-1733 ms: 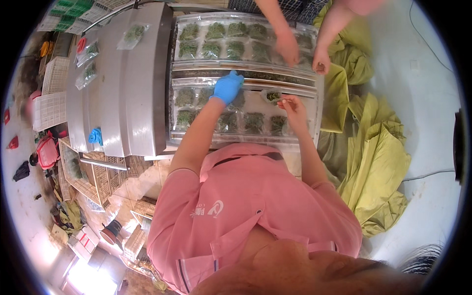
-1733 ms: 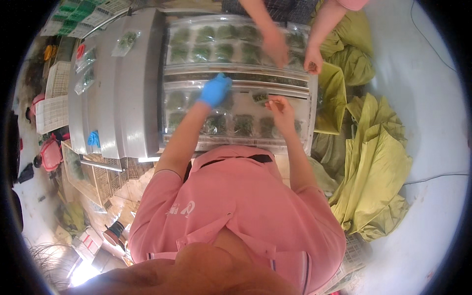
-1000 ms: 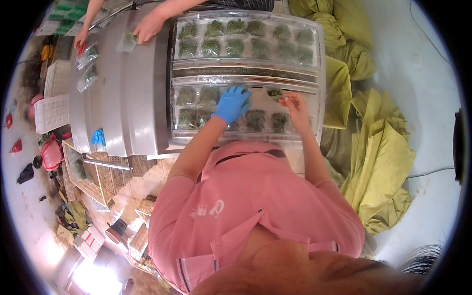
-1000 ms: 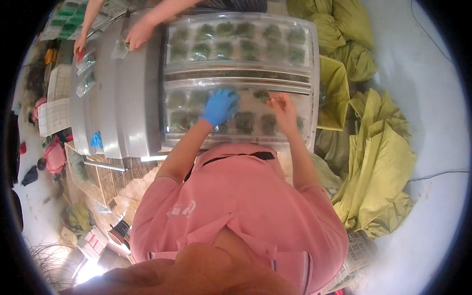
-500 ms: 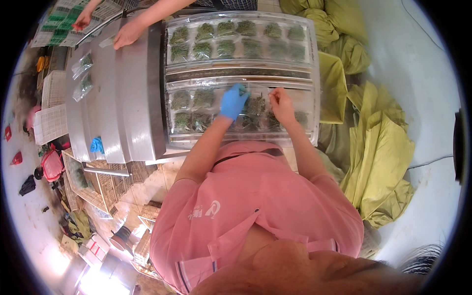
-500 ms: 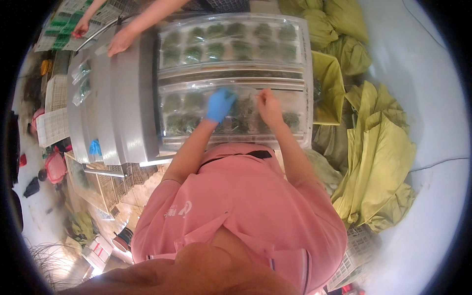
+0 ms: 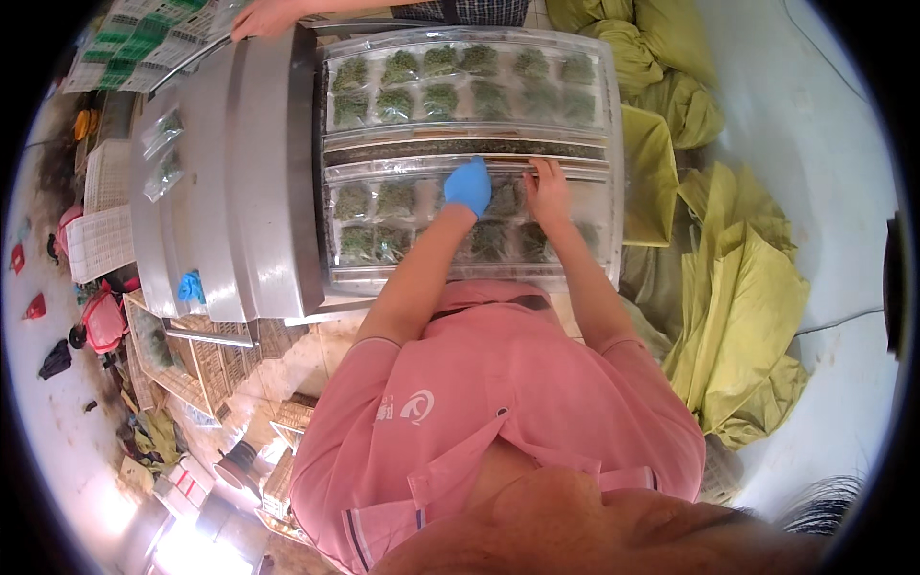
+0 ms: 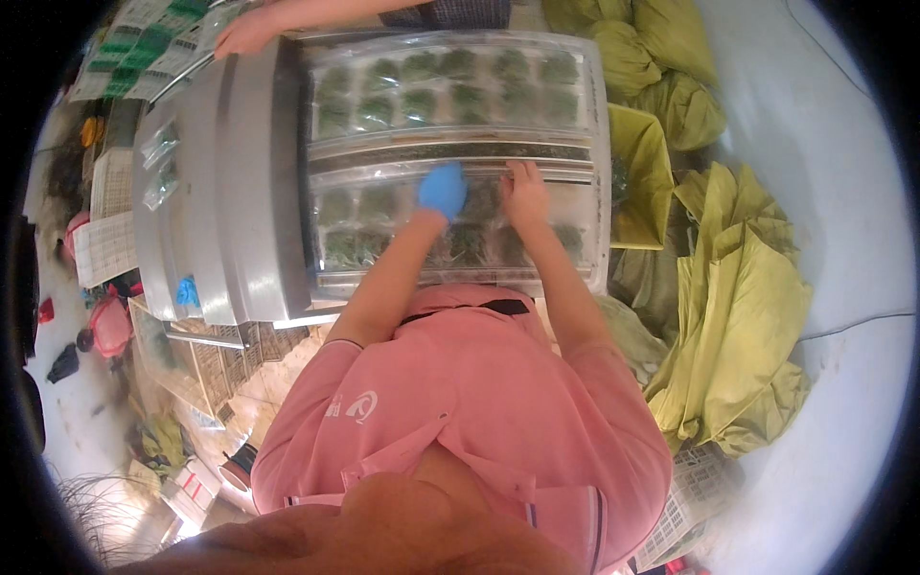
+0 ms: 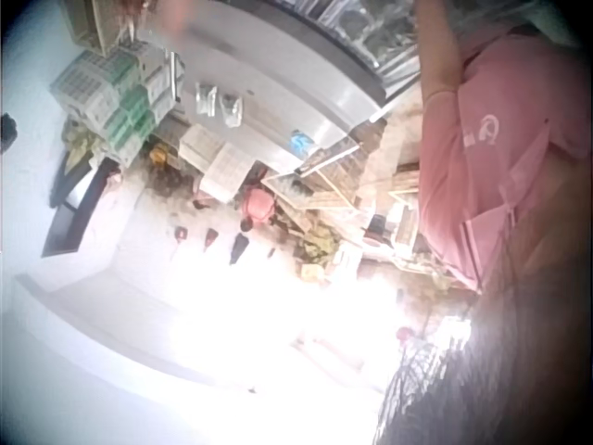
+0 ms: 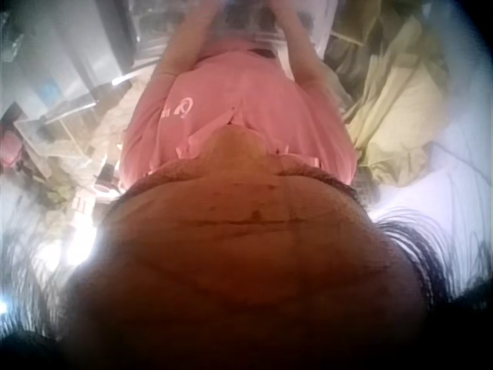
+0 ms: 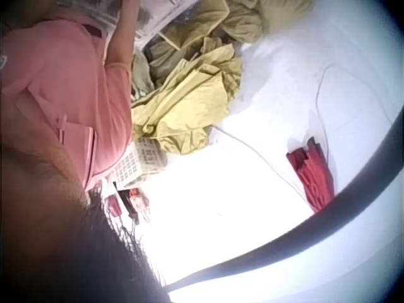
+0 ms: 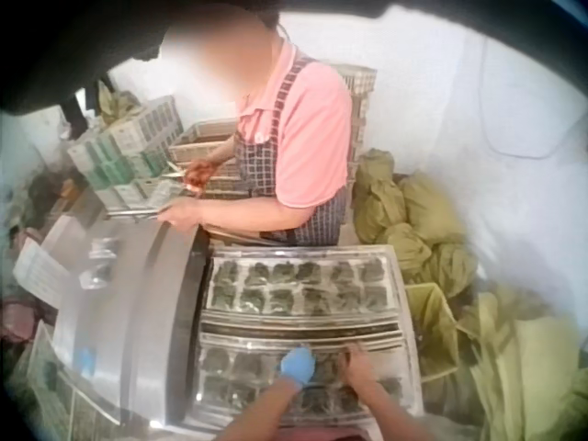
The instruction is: The person places small portions of green leafy vegetables into clear plastic bags and arranges them on a vacuum sealer tray. They then load the tray into the machine, seal the bags, and remove the finished packages, repeating the process with additional vegetables from a basket.
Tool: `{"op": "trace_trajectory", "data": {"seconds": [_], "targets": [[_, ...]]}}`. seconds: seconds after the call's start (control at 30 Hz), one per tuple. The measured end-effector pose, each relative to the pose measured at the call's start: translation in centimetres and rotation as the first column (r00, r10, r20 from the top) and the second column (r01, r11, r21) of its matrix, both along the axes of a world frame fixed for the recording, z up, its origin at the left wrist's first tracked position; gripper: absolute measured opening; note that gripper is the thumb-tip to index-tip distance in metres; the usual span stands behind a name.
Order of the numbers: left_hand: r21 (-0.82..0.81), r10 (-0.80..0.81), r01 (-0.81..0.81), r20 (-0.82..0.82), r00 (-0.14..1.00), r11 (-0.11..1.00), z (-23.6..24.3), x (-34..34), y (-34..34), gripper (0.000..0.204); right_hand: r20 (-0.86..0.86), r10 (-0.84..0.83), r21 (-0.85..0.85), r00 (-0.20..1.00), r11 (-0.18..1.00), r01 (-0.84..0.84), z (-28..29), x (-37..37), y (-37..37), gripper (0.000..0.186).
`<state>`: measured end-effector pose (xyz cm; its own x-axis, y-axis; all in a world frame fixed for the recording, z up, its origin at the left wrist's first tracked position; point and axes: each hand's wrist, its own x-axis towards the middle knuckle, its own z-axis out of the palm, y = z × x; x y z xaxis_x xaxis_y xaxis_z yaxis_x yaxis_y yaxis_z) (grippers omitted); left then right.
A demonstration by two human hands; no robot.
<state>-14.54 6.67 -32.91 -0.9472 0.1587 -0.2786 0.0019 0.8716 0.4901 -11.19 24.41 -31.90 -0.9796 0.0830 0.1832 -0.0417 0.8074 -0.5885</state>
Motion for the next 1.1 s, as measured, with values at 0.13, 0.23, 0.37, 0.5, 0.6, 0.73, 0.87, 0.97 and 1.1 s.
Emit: {"op": "trace_trajectory", "data": {"seconds": [0.13,0.23,0.37,0.5,0.6,0.73,0.87,0.97,1.1], "targets": [[0.023,0.06,-0.059,-0.043,0.997,0.998,1.0,0.3,0.6,0.023,-0.141,0.156,0.117,0.978,0.983,-0.14,0.3,-2.2,0.0,0.017],[0.034,0.108,-0.105,-0.073,0.992,0.994,0.6,1.0,-0.2,0.023,-0.054,0.188,0.192,0.981,0.966,-0.174,-0.5,-3.4,-0.2,0.014],[0.189,0.085,-0.069,-0.078,0.993,0.98,6.6,2.7,-3.3,0.031,-0.108,0.21,0.163,0.972,0.968,-0.191,-0.9,-3.5,-0.6,0.012],[0.426,0.416,-0.347,-0.077,0.906,0.835,10.6,3.8,-11.5,0.026,-0.076,0.151,0.038,0.986,0.988,-0.148,-0.8,-3.1,-0.8,0.018],[0.601,0.775,-0.553,-0.188,0.603,0.577,12.4,3.1,-23.0,0.021,0.031,0.051,-0.185,0.998,0.982,-0.045,1.5,-2.1,-2.3,0.028],[0.893,0.965,-0.392,-0.144,0.22,0.223,13.9,-1.0,-40.6,0.019,-0.112,0.167,-0.081,0.98,0.981,-0.177,1.7,-0.9,-0.5,0.025],[0.933,0.995,-0.348,-0.077,0.062,0.094,10.7,-3.0,-57.9,0.028,0.035,0.165,-0.155,0.986,0.975,-0.158,4.2,0.0,-0.4,0.025],[0.928,0.988,-0.343,0.156,-0.004,-0.148,9.2,-6.8,-61.5,0.028,0.044,0.111,-0.107,0.993,0.989,-0.106,4.7,0.3,0.5,0.023],[0.897,0.914,-0.181,0.405,-0.024,-0.403,7.5,-9.8,-65.7,0.031,0.122,0.079,-0.032,0.989,0.997,-0.075,4.8,0.2,1.3,0.018]]}}
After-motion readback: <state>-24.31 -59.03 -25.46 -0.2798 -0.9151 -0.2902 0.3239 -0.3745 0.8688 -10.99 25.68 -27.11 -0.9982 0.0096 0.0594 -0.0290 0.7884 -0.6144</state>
